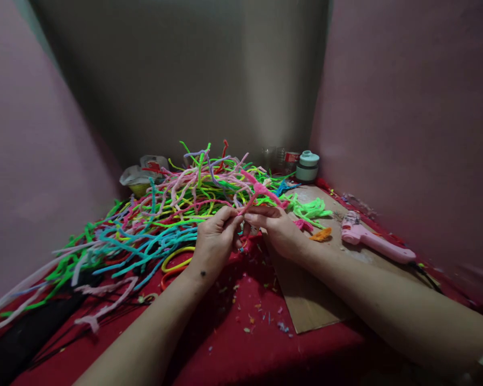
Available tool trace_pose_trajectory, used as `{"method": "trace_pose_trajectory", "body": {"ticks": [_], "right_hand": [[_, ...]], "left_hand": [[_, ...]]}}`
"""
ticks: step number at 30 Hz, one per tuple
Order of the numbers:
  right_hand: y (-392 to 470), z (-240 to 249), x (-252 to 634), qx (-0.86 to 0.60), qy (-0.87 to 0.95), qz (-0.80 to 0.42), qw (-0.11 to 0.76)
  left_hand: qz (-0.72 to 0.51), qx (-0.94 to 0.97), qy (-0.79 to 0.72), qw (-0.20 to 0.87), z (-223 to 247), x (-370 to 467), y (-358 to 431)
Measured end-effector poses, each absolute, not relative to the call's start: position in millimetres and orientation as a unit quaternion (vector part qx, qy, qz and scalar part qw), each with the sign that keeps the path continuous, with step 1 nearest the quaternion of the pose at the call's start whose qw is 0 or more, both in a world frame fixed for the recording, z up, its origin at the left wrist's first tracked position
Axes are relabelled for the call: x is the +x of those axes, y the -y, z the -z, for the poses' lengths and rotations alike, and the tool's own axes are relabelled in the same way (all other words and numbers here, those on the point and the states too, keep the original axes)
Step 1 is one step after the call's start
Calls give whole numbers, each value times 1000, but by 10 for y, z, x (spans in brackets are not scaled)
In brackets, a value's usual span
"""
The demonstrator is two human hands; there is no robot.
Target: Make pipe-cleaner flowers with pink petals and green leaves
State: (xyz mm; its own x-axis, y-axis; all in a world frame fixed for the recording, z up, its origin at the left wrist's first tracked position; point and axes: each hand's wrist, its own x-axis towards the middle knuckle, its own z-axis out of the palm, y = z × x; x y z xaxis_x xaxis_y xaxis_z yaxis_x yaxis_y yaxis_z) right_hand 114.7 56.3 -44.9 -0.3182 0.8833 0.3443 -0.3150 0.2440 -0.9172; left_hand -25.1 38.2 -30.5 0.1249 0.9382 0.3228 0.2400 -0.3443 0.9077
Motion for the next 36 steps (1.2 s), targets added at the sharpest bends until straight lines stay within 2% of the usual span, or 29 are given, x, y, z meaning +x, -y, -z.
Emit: {"method": "trace_pose_trajectory", "body": {"ticks": [13,21,28,30,32,34,36], "right_hand": [[-604,448,1179,-253,575,-571,529],[-595,415,1219,-224,578,-589,519],[-580,407,1196,-187,592,-582,525],[-589,429,1166,-202,568,-588,539],[-598,452,1143,-229,549,-582,555],[-598,468,1132,-262,538,-566,568],[-587,474,1132,-291,542,-544,571]], "left_hand": [[-437,551,-370,607,258,-277,-421],[-394,516,-320,690,243,-353,-452],[-378,536,-315,686,210,-401,-465],[-363,573,-339,652,205,-382,-462],[-359,637,-390,559,227,-352,-456],[-370,716,-456,377,281,-326,-448],[-362,775,-497,143,351,-318,-441]]}}
